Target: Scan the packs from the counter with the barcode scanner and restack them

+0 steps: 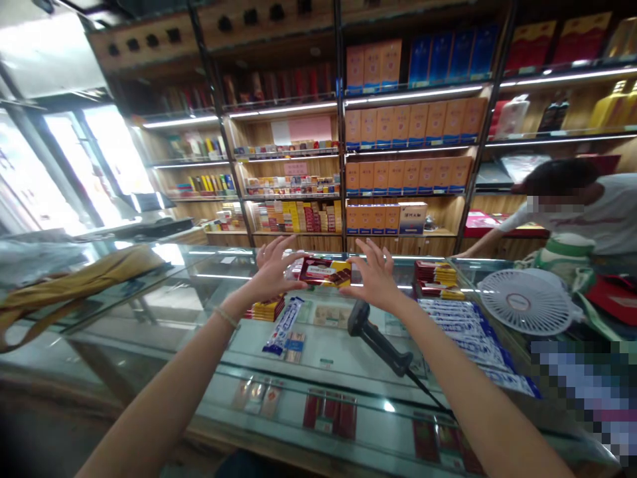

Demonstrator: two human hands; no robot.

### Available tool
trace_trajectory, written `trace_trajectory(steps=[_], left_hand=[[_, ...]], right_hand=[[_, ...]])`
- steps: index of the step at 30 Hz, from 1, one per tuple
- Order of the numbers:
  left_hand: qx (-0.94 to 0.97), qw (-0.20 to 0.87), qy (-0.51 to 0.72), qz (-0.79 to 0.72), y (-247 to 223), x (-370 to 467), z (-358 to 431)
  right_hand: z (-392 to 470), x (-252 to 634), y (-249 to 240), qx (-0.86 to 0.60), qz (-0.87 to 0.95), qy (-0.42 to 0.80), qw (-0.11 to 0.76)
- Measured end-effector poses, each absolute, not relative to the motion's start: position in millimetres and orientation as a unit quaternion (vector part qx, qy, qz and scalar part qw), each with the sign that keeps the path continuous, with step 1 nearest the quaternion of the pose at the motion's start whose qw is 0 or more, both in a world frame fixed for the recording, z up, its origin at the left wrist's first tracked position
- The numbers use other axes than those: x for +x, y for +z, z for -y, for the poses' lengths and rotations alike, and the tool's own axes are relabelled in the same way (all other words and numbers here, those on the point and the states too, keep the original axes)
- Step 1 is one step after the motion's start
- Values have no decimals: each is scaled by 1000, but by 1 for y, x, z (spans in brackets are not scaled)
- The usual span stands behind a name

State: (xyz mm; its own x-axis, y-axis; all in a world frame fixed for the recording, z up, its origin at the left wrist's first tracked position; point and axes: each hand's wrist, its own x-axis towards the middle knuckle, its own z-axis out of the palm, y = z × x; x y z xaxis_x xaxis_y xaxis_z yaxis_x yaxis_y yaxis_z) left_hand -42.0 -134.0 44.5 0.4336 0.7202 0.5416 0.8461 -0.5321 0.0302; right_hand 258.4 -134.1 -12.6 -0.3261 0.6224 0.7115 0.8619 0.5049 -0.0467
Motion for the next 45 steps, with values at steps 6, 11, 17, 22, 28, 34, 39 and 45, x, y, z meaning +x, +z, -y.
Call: trace_trajectory(steps=[6, 11, 17, 22, 28, 34, 39, 45], left_hand=[[-839, 122, -200, 491, 48, -111, 136], [-825, 74, -152, 540, 45, -162, 130], [-802, 55, -92, 587, 37, -205, 127], [-800, 33, -70, 595, 24, -227, 121], [-789, 11, -65, 611, 4, -239, 113], [-796, -1, -79, 600, -10, -247, 107], [-783, -21, -55, 619, -17, -247, 107], [-776, -24, -40, 629, -16, -240, 113]], right_hand=[[132, 192, -7, -449, 828, -105, 319], [126, 141, -9, -447, 845, -74, 285], [122, 92, -18, -450, 858, -38, 245], [115, 70, -28, -453, 863, -28, 224], [109, 58, -40, -457, 866, -16, 203], [107, 49, -49, -459, 867, -20, 192], [107, 47, -55, -457, 867, -26, 196], [111, 46, -57, -458, 866, -36, 198]])
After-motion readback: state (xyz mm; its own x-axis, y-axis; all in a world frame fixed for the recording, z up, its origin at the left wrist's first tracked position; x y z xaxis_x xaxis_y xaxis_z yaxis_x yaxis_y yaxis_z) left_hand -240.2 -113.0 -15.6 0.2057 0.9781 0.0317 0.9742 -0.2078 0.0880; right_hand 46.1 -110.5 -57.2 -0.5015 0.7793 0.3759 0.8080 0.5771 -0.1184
